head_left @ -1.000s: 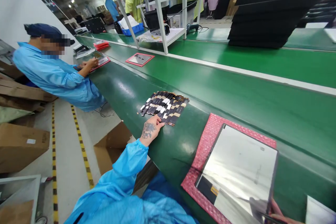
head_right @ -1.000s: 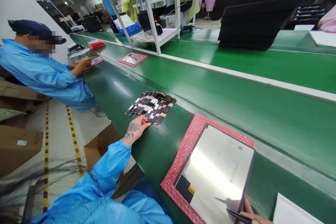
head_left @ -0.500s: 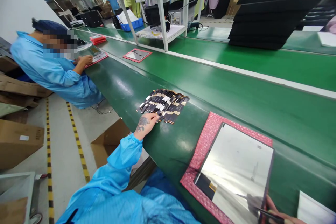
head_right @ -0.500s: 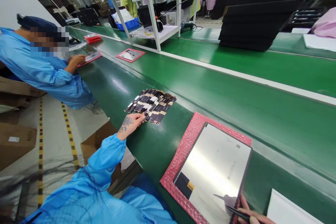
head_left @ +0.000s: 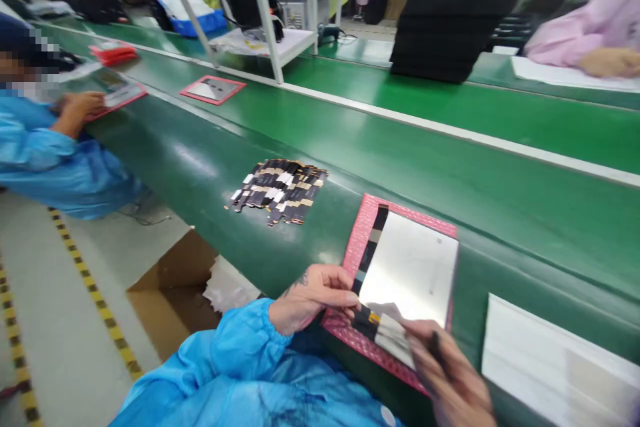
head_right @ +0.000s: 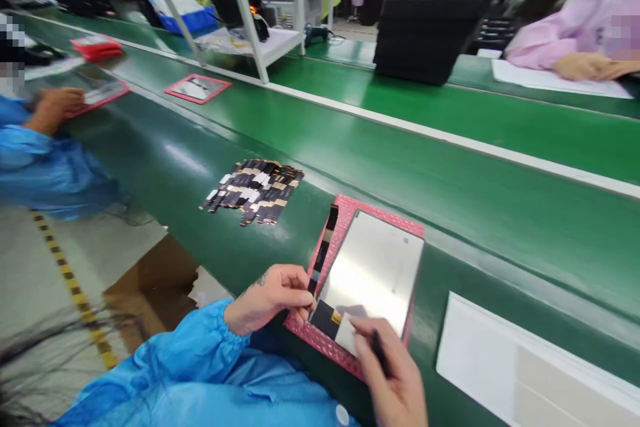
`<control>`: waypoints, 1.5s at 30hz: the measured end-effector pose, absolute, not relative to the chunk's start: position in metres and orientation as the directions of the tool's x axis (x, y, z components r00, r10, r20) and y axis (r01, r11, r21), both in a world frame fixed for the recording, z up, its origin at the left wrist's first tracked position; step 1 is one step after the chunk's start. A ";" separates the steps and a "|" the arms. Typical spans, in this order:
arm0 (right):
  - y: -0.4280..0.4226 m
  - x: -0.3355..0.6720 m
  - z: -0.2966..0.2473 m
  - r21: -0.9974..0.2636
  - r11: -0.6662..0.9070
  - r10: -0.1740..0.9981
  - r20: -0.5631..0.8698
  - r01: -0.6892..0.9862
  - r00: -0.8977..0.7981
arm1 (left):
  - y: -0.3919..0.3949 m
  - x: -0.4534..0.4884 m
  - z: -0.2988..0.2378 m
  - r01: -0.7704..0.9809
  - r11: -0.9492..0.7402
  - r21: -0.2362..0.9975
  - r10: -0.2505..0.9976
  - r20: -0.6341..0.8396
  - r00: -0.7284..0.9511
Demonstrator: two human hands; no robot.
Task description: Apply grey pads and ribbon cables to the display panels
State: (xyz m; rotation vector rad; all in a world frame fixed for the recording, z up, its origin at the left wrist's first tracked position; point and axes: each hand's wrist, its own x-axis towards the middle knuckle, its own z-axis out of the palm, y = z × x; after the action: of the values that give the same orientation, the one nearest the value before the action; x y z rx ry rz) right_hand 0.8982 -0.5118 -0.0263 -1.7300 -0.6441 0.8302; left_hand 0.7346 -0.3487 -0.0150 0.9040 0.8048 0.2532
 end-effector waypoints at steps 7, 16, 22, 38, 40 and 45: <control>-0.483 0.899 -0.010 -0.906 -0.418 0.799 -0.401 -0.065 0.449 | -0.377 0.757 -0.008 0.191 0.745 0.639 0.265 -0.546 0.794; -0.479 0.917 -0.010 -0.882 -0.460 0.863 -0.471 -0.103 0.183 | -0.375 0.743 -0.030 0.212 0.508 0.835 0.420 -0.455 0.785; -0.476 0.922 -0.022 -0.860 -0.509 0.842 -0.492 0.022 0.222 | -0.382 0.727 -0.041 0.241 -0.604 0.760 0.575 0.207 0.791; -0.469 0.917 -0.030 -0.862 -0.329 0.936 -0.244 0.385 0.253 | -0.396 0.719 -0.074 0.198 -0.798 0.568 0.477 0.395 0.785; -0.469 0.917 -0.028 -0.860 -0.329 0.940 -0.259 0.390 0.221 | -0.395 0.720 -0.073 0.203 -0.808 0.553 0.472 0.400 0.786; -0.468 0.918 -0.026 -0.842 -0.351 0.936 -0.305 0.410 0.175 | -0.396 0.720 -0.071 0.213 -0.807 0.551 0.477 0.396 0.785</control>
State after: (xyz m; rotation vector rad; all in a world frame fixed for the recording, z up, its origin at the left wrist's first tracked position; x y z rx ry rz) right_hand 0.9179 -0.4677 -0.0260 -1.8567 -1.2674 1.1304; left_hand 0.7201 -0.3958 -0.0713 2.4872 0.5160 0.7315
